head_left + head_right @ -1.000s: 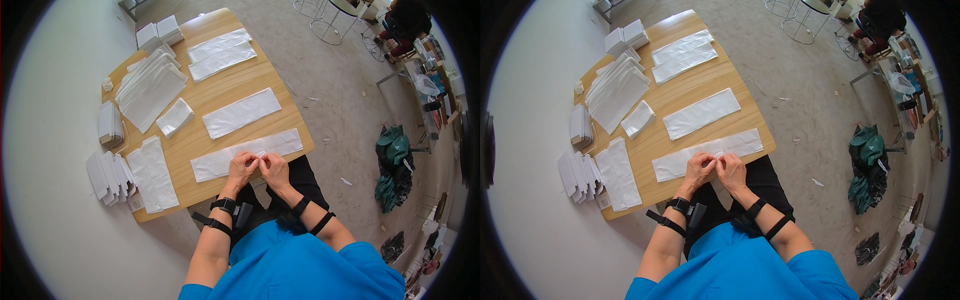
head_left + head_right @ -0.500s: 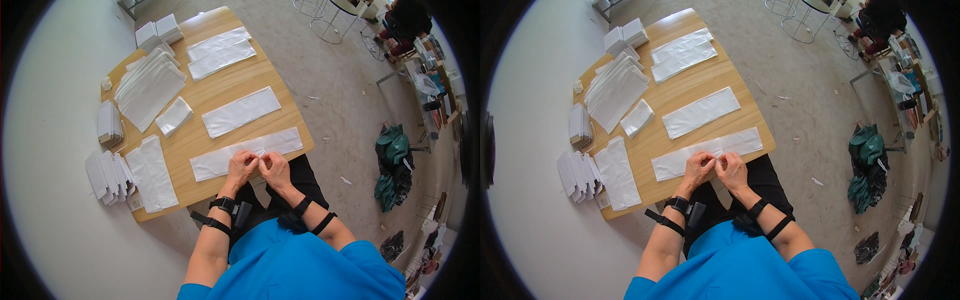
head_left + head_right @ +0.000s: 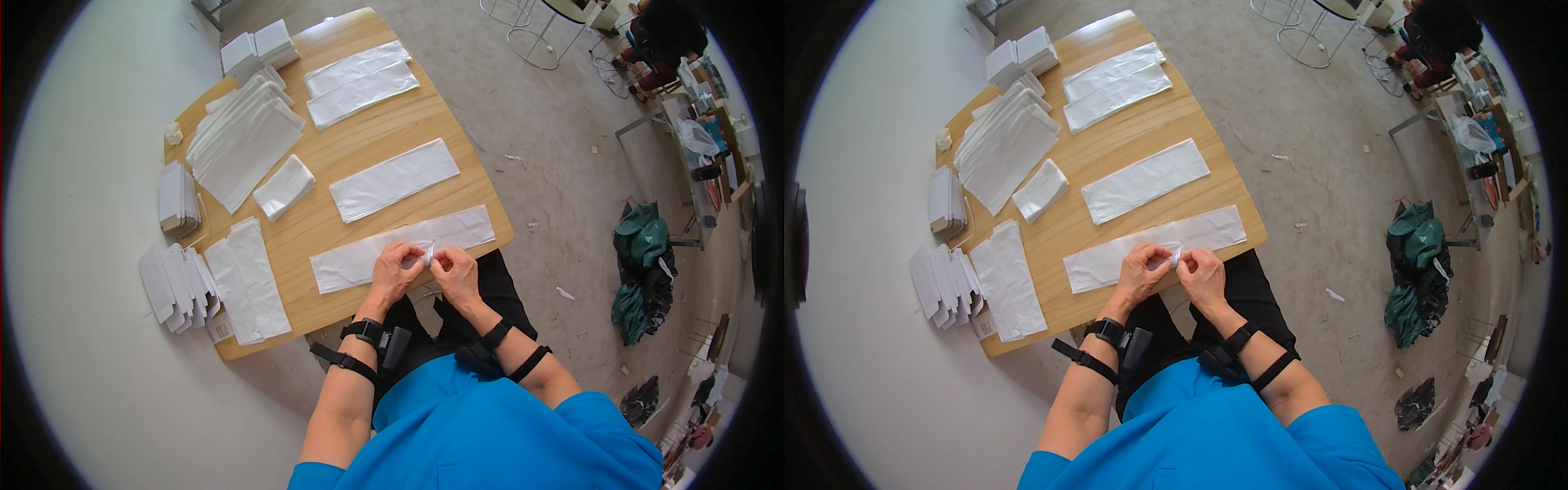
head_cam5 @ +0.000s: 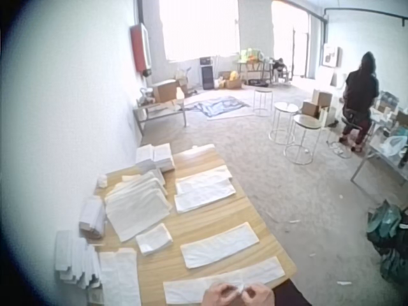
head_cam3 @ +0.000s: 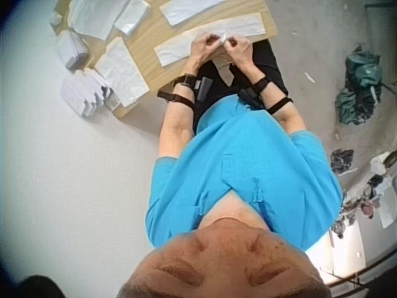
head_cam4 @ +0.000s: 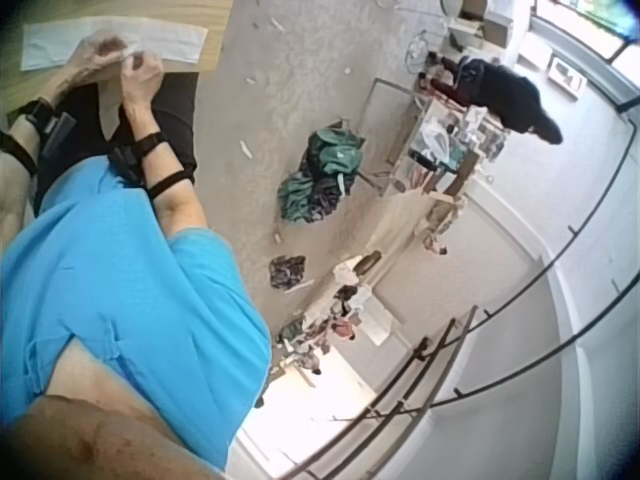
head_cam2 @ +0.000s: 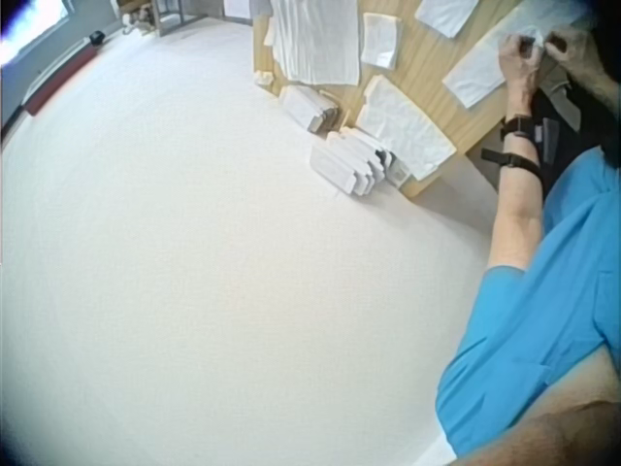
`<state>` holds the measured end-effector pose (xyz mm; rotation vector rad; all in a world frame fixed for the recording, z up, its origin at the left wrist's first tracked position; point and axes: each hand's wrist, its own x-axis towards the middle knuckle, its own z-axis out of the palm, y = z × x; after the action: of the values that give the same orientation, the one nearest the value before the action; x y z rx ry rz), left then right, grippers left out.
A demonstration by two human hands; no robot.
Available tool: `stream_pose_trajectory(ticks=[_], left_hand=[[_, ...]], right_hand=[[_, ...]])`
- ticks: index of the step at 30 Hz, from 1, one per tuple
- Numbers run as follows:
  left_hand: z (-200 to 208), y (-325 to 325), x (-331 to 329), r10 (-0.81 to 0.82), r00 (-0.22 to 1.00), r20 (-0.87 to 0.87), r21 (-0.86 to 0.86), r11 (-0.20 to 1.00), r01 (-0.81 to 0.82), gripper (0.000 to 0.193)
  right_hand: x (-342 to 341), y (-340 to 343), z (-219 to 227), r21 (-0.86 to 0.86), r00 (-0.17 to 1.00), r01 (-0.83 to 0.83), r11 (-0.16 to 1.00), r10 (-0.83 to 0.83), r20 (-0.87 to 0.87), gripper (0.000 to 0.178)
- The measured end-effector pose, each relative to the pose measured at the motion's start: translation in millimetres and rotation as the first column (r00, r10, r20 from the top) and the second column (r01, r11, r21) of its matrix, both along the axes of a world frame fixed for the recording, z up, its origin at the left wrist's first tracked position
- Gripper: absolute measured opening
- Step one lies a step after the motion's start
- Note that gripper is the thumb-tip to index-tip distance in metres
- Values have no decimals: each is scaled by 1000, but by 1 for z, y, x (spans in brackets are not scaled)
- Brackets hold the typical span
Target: The recorder is folding and preparing white paper or plastic packaging materials on a table.
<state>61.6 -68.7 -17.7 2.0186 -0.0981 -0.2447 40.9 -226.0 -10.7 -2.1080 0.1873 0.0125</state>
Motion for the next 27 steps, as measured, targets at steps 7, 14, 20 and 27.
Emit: stream_pose_trajectory(ticks=[7,14,20,27], left_hand=[[3,0,0,-31,999,-22,19,999,31,16],[3,0,1,-28,999,-22,-8,1000,28,15],[0,2,0,-12,1000,-20,-32,999,11,13],[-1,0,-1,-2,1000,23,10,1000,2,11]], right_hand=[[0,2,9,29,1000,-14,999,14,-4,8],[-1,4,15,-50,997,-69,996,71,43,6],[3,4,16,-60,990,-135,989,136,28,8],[1,7,14,-106,995,-68,992,75,61,8]])
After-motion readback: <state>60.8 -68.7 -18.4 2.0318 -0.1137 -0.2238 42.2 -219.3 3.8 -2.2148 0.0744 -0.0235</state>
